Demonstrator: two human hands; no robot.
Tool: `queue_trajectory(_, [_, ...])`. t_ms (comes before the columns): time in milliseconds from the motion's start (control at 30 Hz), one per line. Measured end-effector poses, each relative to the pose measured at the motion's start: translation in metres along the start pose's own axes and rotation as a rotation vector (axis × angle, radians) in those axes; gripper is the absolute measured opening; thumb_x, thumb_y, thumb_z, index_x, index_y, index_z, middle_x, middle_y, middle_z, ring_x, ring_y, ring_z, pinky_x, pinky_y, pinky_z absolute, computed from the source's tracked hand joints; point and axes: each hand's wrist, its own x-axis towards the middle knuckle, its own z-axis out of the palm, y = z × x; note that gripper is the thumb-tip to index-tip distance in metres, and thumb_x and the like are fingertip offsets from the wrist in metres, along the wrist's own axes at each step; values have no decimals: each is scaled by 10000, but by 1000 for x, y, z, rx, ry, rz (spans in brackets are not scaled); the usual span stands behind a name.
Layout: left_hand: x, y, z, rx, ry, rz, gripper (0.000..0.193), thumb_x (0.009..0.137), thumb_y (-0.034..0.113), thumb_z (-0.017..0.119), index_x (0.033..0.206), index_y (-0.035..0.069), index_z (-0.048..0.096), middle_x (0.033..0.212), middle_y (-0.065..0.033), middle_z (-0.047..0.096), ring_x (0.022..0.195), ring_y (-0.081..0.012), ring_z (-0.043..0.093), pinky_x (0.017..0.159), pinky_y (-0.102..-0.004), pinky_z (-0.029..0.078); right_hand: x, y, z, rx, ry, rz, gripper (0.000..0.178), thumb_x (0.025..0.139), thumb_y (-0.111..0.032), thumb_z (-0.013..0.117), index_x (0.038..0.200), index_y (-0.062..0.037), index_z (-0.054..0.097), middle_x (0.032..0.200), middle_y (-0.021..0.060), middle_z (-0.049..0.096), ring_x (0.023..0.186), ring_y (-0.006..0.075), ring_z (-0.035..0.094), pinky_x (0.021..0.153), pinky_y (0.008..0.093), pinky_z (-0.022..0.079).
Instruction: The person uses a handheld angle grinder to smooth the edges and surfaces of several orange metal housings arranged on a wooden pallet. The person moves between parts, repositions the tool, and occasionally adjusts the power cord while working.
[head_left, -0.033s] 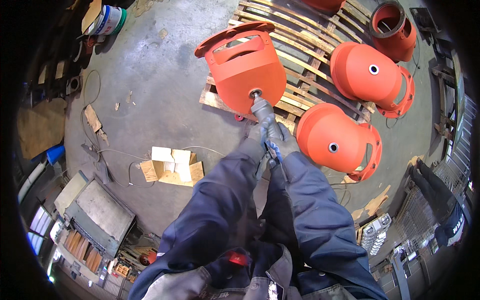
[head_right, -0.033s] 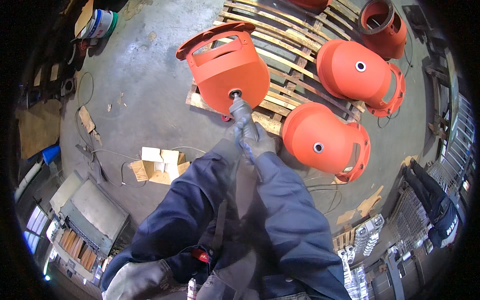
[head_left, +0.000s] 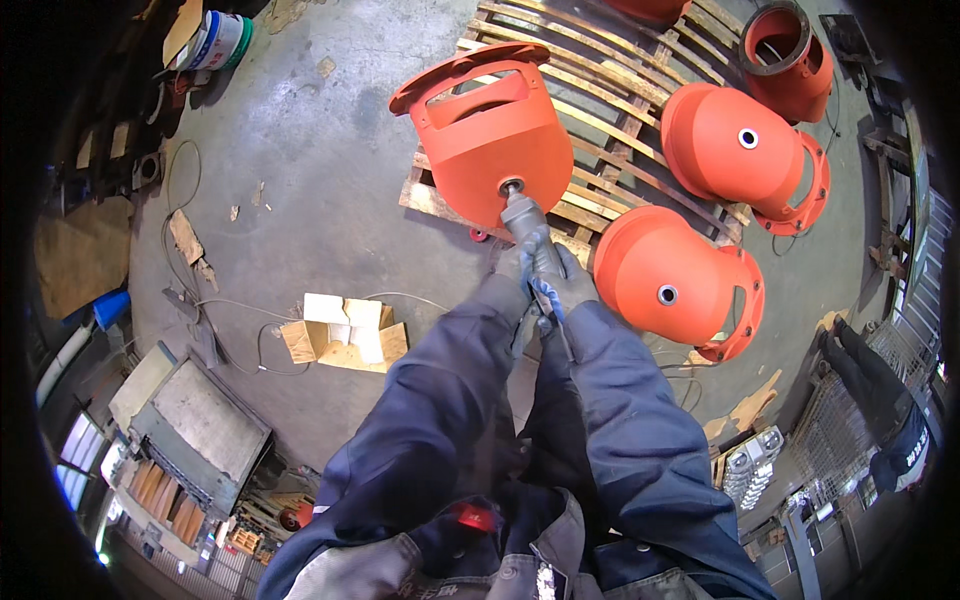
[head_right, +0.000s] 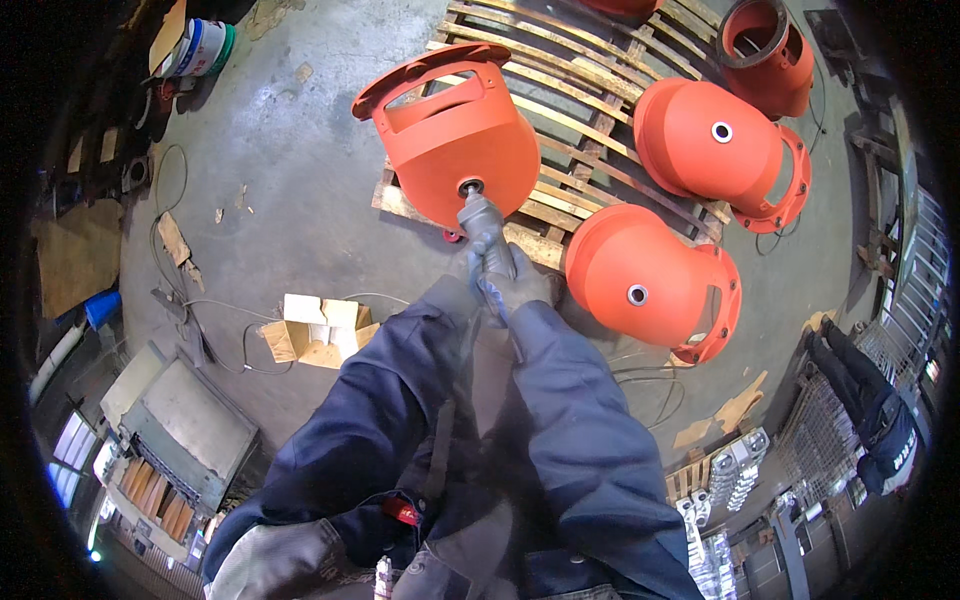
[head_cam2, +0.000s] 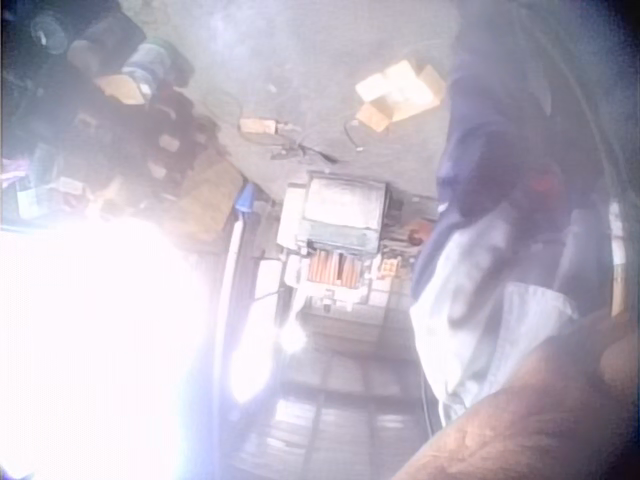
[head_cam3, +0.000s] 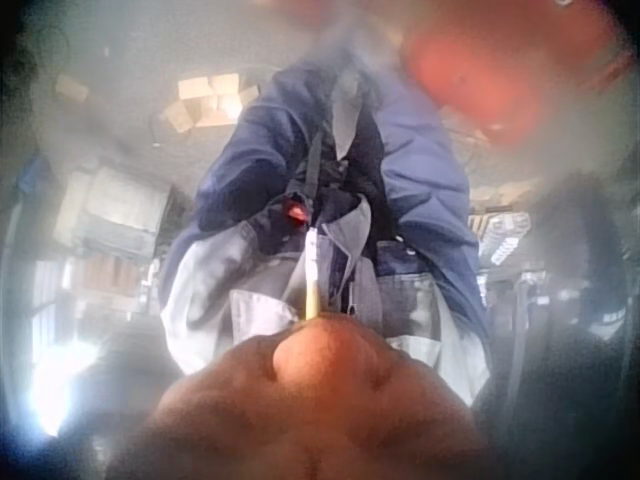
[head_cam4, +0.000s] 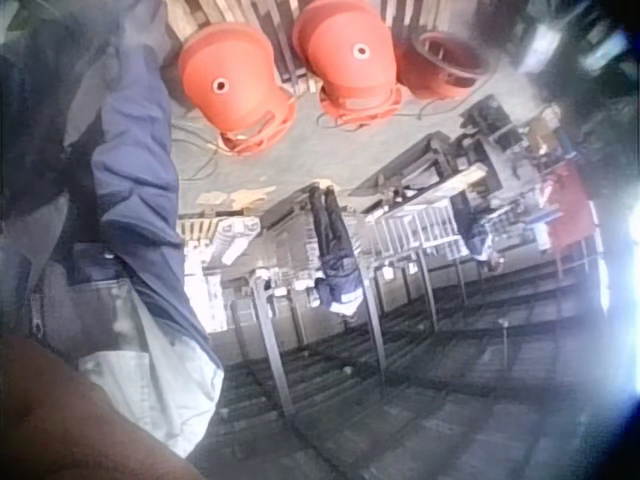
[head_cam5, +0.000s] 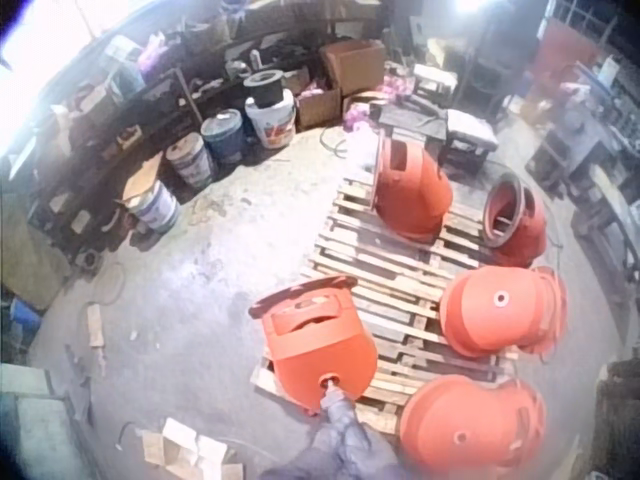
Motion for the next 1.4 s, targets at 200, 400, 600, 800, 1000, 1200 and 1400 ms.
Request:
queue_trajectory(200, [10, -7, -3, 13, -23, -30, 419, 881, 300, 785, 1166, 59, 596, 887, -139, 660, 708, -303, 672, 655, -462, 575, -20, -17, 4, -47, 1, 2, 800, 923, -119, 739, 1588, -8, 310, 1233, 122, 657, 1014, 170, 672, 837, 294, 557])
queue_trajectory(400, [3, -12, -10, 169, 18, 90, 506, 846, 305, 836, 1197, 18, 613, 928, -109, 671, 742, -239, 687, 675, -400, 570, -29, 1, 8, 263, -23, 14, 735, 921, -147, 749, 1557, -24, 402, 1140, 103, 681, 762, 136, 657, 611, 269, 528])
queue_trajectory(600, [3, -13, -7, 273, 73, 153, 509, 852, 314, 841, 1185, -11, 634, 983, -107, 685, 794, -206, 686, 720, -367, 563, -24, 6, 3, 525, -50, 60, 699, 964, -209, 736, 1561, -50, 410, 1083, 66, 688, 689, 93, 633, 556, 246, 500])
queue_trajectory(800, [-6, -7, 2, 205, -18, 122, 510, 867, 303, 835, 1209, -18, 635, 1003, -107, 682, 817, -208, 684, 741, -375, 562, -24, 2, 5, 74, 50, 54, 677, 977, -245, 733, 1545, -29, 434, 1138, 77, 684, 732, 93, 636, 601, 236, 505])
queue_trajectory(1000, [-3, -2, -1, 337, 63, 169, 624, 839, 405, 843, 1219, -43, 633, 1049, -120, 694, 879, -213, 687, 775, -361, 561, -21, 13, 6, 76, 60, -61, 648, 983, -238, 723, 1534, -35, 449, 1128, 66, 683, 722, 81, 608, 595, 227, 494])
queue_trajectory(1200, [12, -10, -13, 369, 60, 88, 702, 821, 411, 859, 1266, -73, 614, 1090, -149, 696, 883, -223, 691, 791, -371, 562, -36, -3, 10, 182, 80, 7, 719, 967, -215, 752, 1557, -5, 399, 1272, 88, 643, 1004, 132, 661, 805, 259, 545])
queue_trajectory(1400, [17, -11, -11, 342, 29, 178, 655, 835, 370, 861, 1255, -69, 615, 1090, -145, 694, 872, -212, 688, 796, -358, 562, -36, -13, 10, 110, 112, 49, 733, 966, -182, 745, 1574, -8, 373, 1347, 112, 620, 1050, 149, 668, 847, 276, 558])
